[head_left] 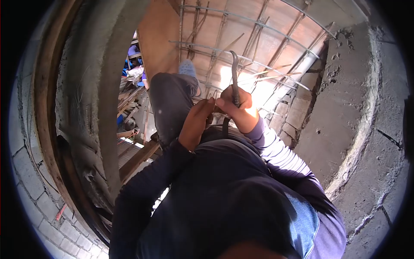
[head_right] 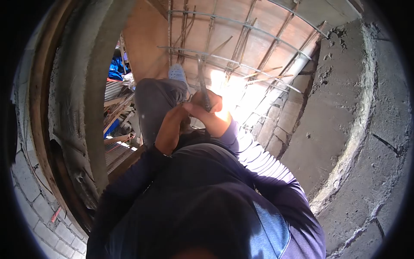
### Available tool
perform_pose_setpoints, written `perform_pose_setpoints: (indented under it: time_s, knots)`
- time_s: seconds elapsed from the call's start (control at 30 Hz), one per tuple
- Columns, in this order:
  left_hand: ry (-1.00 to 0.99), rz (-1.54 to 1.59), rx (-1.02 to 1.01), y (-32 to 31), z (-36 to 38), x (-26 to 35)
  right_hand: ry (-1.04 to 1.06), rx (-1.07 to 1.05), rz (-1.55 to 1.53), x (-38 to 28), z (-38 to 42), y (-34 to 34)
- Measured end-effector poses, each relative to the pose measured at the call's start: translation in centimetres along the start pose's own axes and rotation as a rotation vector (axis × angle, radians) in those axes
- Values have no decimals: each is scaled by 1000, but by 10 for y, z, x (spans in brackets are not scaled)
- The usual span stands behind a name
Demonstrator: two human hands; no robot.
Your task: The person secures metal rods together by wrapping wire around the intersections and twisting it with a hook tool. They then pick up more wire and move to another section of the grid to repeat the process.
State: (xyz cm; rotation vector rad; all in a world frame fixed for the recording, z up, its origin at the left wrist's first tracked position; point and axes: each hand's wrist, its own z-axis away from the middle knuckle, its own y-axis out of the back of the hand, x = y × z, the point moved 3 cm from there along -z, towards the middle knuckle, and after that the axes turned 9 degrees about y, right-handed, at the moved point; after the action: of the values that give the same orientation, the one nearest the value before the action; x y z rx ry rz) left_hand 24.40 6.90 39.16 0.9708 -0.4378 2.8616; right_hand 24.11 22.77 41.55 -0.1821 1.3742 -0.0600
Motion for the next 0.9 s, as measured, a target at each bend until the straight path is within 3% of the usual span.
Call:
perform_pose_setpoints:
  time_s: [0.07,0.13,0.2,0.43,0.63,0.73,0.83,0.9]
  knots:
    - [-3,2,6,-11,-7,1,-28,167,-78,11,-1,-2]
    - [-13,97,-31,-19,-11,1,-69,180,-58,7,-2,-4]
    - [-66,77,2,-18,-17,-5,17,326,-89,10,-2,-5]
    - [-232,-257,198,-18,-25,-11,157,254,226,13,-3,4]
    - [-335,-302,105,-20,-24,-6,207,256,318,25,-1,2]
    - [-225,-191,77,-23,-20,-11,228,243,282,23,0,1]
    - [-292,-201,58,-29,-19,-12,267,264,371,23,2,3]
    - [-309,-183,49,-33,-15,-7,174,290,276,24,4,4]
